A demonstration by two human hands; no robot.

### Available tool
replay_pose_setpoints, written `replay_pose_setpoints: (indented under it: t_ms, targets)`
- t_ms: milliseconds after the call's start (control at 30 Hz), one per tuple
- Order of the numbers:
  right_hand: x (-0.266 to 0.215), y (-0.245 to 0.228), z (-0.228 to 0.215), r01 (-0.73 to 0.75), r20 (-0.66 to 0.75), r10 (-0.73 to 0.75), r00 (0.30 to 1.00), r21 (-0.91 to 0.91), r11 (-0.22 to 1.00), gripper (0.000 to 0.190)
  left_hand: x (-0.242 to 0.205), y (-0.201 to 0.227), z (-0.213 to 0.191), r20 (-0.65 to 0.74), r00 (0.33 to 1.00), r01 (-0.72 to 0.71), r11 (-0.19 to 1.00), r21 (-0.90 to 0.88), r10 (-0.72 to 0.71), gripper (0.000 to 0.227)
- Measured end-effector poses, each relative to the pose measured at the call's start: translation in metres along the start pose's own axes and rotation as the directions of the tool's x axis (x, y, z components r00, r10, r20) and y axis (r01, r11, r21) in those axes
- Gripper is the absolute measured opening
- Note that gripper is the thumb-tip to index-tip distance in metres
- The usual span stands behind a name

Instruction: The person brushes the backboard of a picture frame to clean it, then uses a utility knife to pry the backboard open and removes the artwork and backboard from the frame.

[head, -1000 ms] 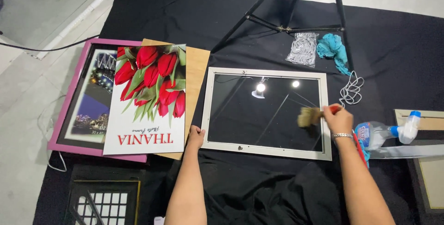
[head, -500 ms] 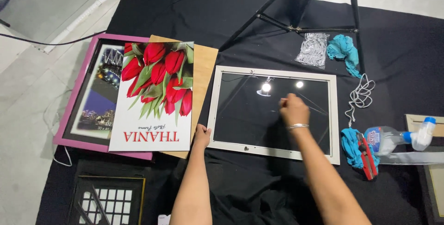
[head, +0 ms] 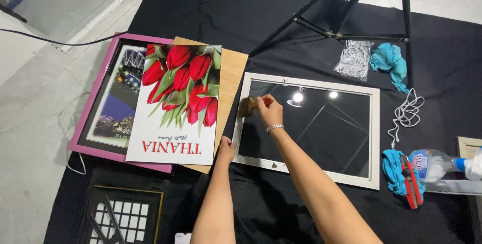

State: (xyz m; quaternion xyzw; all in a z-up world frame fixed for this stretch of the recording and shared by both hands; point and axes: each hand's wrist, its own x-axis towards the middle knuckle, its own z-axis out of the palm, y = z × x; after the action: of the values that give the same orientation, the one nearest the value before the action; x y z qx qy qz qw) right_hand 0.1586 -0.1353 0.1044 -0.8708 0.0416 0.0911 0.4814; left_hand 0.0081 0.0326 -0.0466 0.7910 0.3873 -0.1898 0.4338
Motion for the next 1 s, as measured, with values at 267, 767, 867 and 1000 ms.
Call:
replay_pose_setpoints:
  t_ms: [267, 767, 867, 1000]
  targets:
    - [0.018, 0.074, -0.107, -0.03, -0.056, 0.02, 0.998, -0.182, 0.983, 0.037, -0.006, 0.008, -0.006, 0.006, 1.0, -0.011, 0.999, 0.046, 0.011, 0.032]
    - [0.042, 0.176, -0.313, -0.155, -0.33, -0.17, 0.928, -0.76, 0.631, 0.03, 0.005, -0.001, -0.001, 0.002, 1.0, -0.025, 0.999, 0.025, 0.025, 0.034]
    - [0.052, 0.166, -0.276, -0.125, -0.306, -0.186, 0.934, -0.765, 0.631, 0.031, -0.001, -0.002, -0.006, 0.027, 0.999, -0.047, 0.998, 0.036, 0.046, 0.036]
    - [0.055, 0.122, -0.202, -0.074, -0.229, -0.129, 0.965, -0.706, 0.704, 0.022, 0.012, -0.007, 0.003, 0.038, 0.999, -0.029, 0.999, -0.043, 0.03, 0.04]
